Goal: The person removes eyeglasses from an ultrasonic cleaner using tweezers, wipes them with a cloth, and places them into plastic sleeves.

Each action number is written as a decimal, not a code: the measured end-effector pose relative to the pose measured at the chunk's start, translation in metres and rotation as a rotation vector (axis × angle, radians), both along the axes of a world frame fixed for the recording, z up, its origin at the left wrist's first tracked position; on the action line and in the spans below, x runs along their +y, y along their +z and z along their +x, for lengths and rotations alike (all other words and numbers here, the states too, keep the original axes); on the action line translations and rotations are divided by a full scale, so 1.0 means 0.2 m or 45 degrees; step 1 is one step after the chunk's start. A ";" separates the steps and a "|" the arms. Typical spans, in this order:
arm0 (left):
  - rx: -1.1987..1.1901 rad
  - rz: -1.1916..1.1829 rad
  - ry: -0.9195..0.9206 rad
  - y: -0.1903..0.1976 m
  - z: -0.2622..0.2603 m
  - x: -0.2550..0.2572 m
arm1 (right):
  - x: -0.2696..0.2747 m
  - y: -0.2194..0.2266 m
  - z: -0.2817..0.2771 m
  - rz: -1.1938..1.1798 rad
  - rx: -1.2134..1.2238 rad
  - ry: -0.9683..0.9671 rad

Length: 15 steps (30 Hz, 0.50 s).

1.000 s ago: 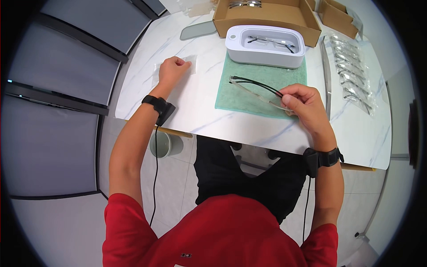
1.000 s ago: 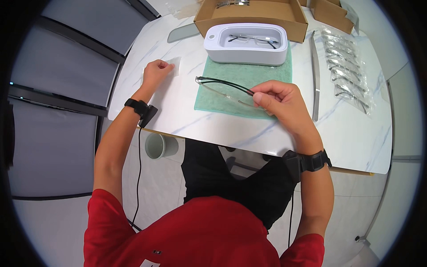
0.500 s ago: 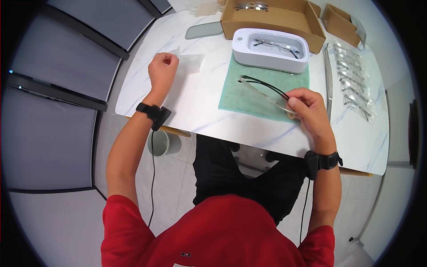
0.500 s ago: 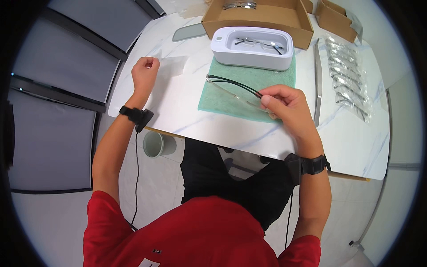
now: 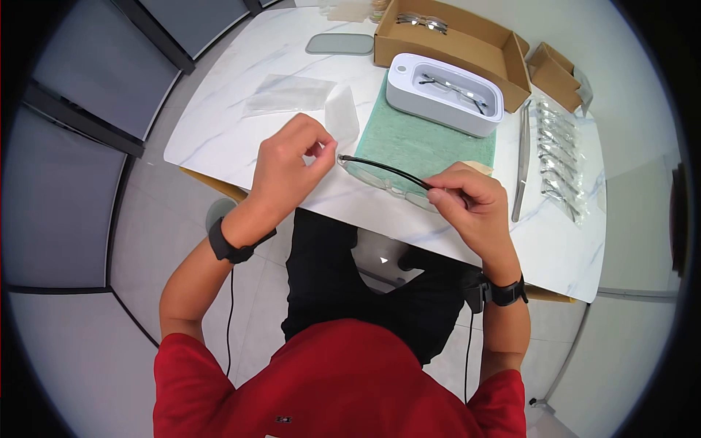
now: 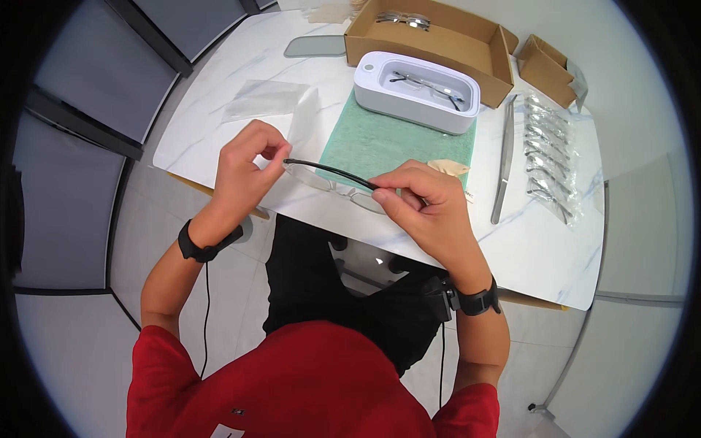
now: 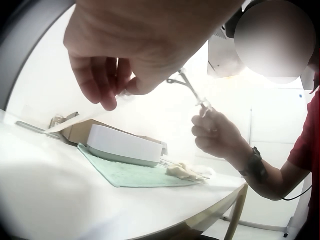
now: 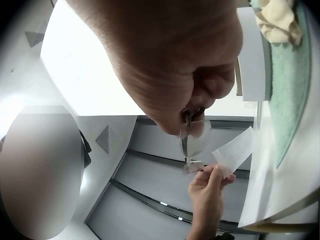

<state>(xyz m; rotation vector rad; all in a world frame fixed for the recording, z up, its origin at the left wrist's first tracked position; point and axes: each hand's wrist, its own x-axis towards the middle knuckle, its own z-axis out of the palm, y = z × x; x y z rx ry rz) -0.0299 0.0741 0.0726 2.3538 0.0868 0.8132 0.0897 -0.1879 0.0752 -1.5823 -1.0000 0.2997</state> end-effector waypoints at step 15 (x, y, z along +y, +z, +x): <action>0.032 0.121 -0.095 -0.10 -0.04 -0.10 | -0.07 0.01 -0.09 -0.061 -0.483 -0.197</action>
